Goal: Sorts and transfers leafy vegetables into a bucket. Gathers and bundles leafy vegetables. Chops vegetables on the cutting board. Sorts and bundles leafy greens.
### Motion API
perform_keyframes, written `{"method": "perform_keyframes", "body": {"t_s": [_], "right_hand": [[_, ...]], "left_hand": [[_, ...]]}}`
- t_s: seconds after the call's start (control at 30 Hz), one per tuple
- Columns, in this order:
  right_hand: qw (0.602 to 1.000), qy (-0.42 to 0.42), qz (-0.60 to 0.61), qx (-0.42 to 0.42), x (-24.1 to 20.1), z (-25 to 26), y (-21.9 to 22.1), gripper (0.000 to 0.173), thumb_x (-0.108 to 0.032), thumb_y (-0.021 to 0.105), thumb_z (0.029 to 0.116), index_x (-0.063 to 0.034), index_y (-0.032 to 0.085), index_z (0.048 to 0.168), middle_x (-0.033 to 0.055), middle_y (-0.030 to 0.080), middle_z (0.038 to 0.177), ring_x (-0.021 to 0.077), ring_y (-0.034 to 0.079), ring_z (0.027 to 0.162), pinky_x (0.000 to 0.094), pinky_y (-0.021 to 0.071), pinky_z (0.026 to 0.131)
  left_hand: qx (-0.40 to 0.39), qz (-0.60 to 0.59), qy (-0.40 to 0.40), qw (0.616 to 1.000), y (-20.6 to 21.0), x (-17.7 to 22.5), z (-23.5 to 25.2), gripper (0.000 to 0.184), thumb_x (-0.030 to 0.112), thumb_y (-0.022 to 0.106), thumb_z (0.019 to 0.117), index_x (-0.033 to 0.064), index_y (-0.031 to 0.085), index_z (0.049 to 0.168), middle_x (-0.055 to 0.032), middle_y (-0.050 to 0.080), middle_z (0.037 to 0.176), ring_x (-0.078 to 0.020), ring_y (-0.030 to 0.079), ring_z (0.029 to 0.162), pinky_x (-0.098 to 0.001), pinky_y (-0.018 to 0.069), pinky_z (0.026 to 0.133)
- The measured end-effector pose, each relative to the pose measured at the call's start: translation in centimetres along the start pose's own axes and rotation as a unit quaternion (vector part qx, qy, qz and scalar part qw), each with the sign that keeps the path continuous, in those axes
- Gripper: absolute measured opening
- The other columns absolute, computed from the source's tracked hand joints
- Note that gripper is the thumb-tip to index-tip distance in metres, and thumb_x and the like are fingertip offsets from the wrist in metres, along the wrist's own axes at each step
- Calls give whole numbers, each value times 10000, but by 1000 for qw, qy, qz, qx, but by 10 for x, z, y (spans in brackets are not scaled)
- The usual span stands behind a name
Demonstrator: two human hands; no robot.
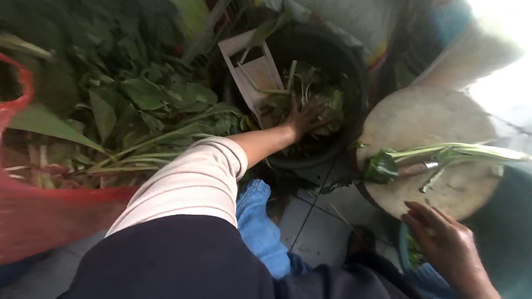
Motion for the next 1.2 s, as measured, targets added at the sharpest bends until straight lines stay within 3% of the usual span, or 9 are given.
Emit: {"method": "perform_keyframes", "body": {"t_s": [0.13,0.33,0.43,0.63,0.77,0.87,1.0,1.13,1.2], "right_hand": [[1000,2,2,-4,-2,0,1,371,-295,566,1000,-17,733,1181,129,743,925,216,725,769,378,613,702],[1000,3,2,-11,0,1,8,356,-278,551,996,-34,740,1174,112,741,909,206,719,755,378,608,683],[1000,3,4,-15,-2,3,8,359,-290,556,1000,-40,737,1183,105,743,922,193,723,769,363,611,689],[1000,5,0,-8,-1,3,7,375,-319,566,1009,-38,738,1188,108,746,916,195,726,767,356,612,688],[1000,11,1,-9,1,0,8,358,-302,566,1002,-45,740,1180,108,738,906,198,715,744,379,605,668],[1000,10,-7,-14,1,-2,10,340,-265,559,992,-48,742,1178,112,742,917,217,719,751,401,606,672],[1000,3,-10,-16,-3,3,12,339,-271,557,996,-44,744,1163,115,742,912,224,722,748,401,606,671],[1000,4,-10,-25,-7,7,14,357,-295,550,999,-44,741,1167,113,748,925,218,732,765,387,614,680],[1000,5,-6,-29,-9,9,14,362,-295,547,1003,-38,737,1172,115,748,930,219,734,775,385,617,687]], "left_hand": [[-14,-38,9,999,-6,1,-17,960,-78,672,916,372,236,1643,-45,15,1752,-429,-75,1587,-885,33,1066],[52,19,11,998,7,-15,33,873,-77,637,933,319,293,1631,-244,182,1690,-576,125,1523,-841,151,1104],[104,-96,-65,988,-5,-22,56,820,41,719,913,274,357,1611,-261,294,1641,-563,241,1490,-749,252,1143],[192,-268,-266,906,-89,-79,46,1043,170,808,825,58,164,1639,-339,409,1528,-521,445,1389,-666,415,1091],[258,-318,-333,849,-97,-125,1,1002,177,750,864,50,127,1638,-278,425,1549,-429,438,1429,-600,374,1157],[268,-277,-368,846,-100,-135,-13,1001,245,751,867,59,136,1633,-270,509,1477,-430,534,1346,-612,444,1091],[211,-181,-344,897,-97,-81,-9,911,227,740,886,49,236,1624,-309,283,1625,-517,293,1489,-708,257,1165],[121,-128,-160,971,-43,-7,15,978,428,771,886,210,213,1659,-264,99,1701,-519,24,1560,-816,87,1142],[31,-141,-84,986,-21,23,18,925,275,764,923,218,209,1661,-215,10,1725,-463,-55,1578,-818,-8,1143]]}}
Point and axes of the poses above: each hand's wrist, its own z-axis towards the middle knuckle, its own y-axis out of the palm, x = y × z, the point moved 1 cm from there along z, towards the middle knuckle
